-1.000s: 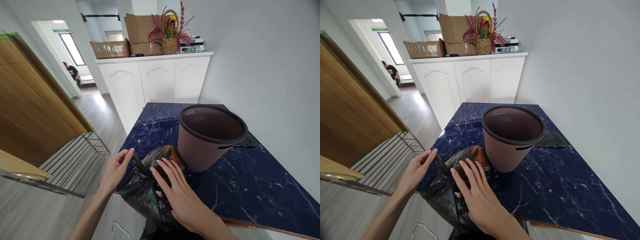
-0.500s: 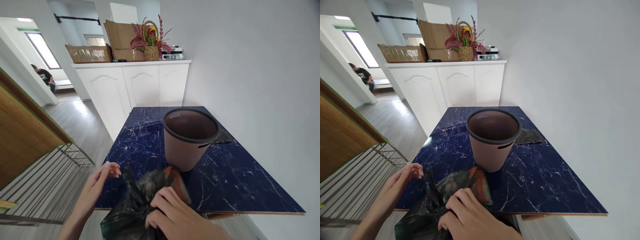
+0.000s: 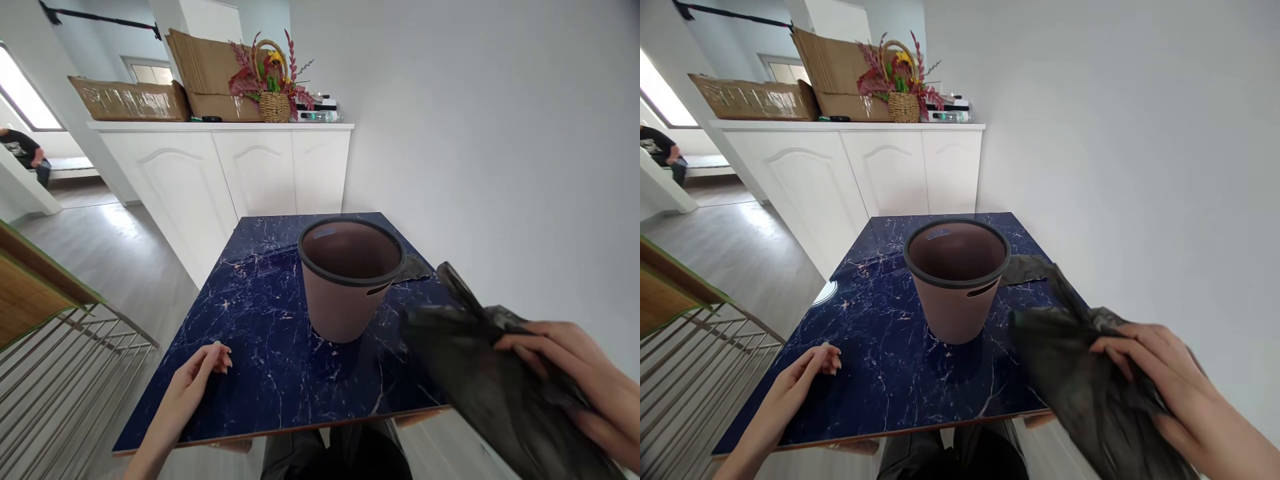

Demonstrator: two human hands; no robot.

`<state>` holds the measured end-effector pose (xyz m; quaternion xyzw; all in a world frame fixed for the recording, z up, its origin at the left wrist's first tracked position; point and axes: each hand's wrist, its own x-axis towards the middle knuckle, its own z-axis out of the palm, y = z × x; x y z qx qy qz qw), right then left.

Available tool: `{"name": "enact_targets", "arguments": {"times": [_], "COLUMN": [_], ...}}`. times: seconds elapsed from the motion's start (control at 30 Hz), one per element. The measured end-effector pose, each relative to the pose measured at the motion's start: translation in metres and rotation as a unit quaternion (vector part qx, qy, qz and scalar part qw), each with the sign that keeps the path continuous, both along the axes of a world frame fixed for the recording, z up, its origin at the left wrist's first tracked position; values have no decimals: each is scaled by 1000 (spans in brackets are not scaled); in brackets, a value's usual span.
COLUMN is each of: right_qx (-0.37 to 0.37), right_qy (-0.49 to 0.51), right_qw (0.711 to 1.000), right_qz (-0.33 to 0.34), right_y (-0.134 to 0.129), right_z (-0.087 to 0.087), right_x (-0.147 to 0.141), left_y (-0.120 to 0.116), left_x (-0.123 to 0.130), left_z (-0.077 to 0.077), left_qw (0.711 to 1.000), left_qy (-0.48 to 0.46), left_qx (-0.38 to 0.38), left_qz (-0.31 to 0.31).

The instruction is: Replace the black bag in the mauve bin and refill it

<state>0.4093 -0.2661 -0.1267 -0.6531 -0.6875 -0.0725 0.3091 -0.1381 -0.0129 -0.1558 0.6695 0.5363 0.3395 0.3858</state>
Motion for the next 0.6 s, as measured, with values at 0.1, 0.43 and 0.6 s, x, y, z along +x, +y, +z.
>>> {"name": "enact_targets", "arguments": {"times": [0.1,0.43,0.6], "right_qx": [16,-18,-30], "right_qy": [-41,-61,-88], "right_qw": [999,998,996], "right_qz": [-25,-2,-10], "right_y": [32,89,87], "right_z": [-4,-51,-59], "right_x": [38,84,73], "left_y": [0,-6,-4], "left_x": [5,3,6], "left_z": [-5,-14,-12], "left_qw": [999,994,992], "left_qy": [30,80,95], "left_qx": [36,74,70], "left_qz": [1,28,35]}}
